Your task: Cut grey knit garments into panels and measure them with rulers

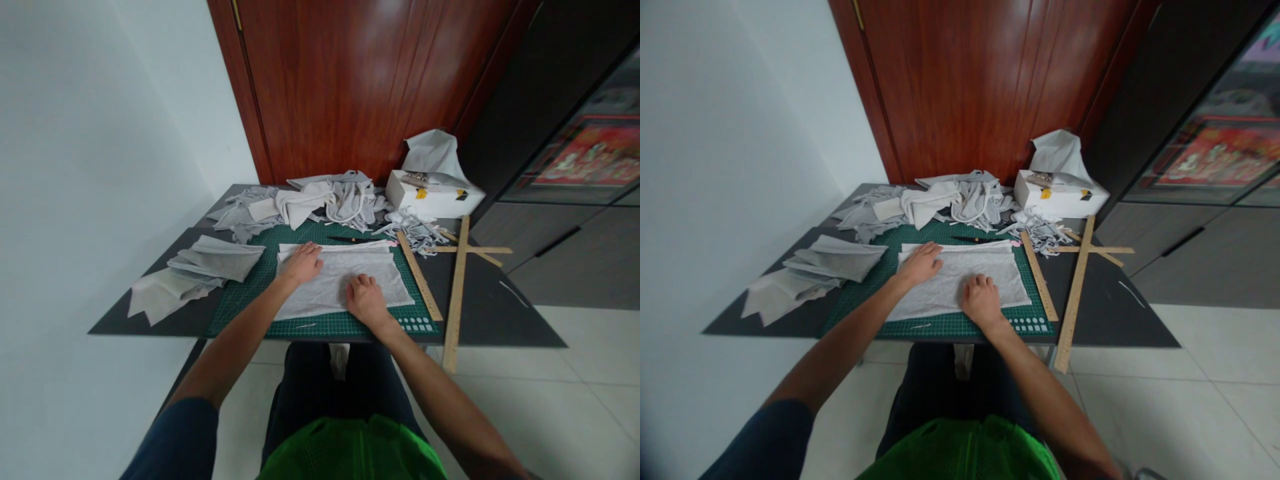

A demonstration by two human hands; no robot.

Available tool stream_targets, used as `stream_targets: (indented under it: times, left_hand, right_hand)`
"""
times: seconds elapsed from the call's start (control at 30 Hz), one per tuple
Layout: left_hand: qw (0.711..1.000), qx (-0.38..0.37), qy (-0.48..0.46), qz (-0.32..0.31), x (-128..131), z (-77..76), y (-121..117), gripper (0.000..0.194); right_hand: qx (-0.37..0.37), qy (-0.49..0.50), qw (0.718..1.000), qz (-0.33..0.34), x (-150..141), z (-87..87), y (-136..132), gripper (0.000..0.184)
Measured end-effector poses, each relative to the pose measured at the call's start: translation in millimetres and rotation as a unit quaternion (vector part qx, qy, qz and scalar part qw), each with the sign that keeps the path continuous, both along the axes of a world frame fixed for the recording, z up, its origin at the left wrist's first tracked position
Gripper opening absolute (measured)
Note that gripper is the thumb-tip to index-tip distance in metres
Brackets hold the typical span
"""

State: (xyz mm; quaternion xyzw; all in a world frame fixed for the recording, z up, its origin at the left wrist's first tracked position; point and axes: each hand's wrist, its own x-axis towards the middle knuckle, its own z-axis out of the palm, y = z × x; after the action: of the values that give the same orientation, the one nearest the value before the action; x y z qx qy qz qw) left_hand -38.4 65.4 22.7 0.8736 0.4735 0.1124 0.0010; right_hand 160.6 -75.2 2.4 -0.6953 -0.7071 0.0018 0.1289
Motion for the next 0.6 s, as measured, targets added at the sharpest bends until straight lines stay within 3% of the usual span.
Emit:
stream_targets:
  times: [0.17,0.3,0.37,0.47,0.53,0.6]
  left_hand:
    - [0.992,-0.073,0.013,0.106,-15,-23.8,44,0.056]
    - [0.993,-0.040,-0.010,0.113,-21,-27.0,50,0.053]
    - [0.994,-0.001,-0.020,0.110,-14,-23.1,38,0.051]
    - [0.995,0.031,-0.016,0.093,4,-20.2,3,0.039]
    - [0.998,0.029,-0.021,0.060,18,-22.8,-22,0.034]
    - [1.000,0.000,-0.029,0.012,27,-27.9,-41,0.035]
  right_hand:
    - [0.026,0.003,1.000,0.009,-6,-14.6,-7,0.034]
    - [0.027,0.059,0.997,0.052,25,-11.5,13,0.028]
    - [0.045,0.076,0.996,-0.011,52,-4.2,30,0.029]
    - [0.060,0.069,0.979,-0.182,96,5.4,54,0.035]
    - [0.036,0.058,0.954,-0.292,119,6.6,65,0.040]
    - [-0.003,0.067,0.939,-0.338,133,3.7,70,0.046]
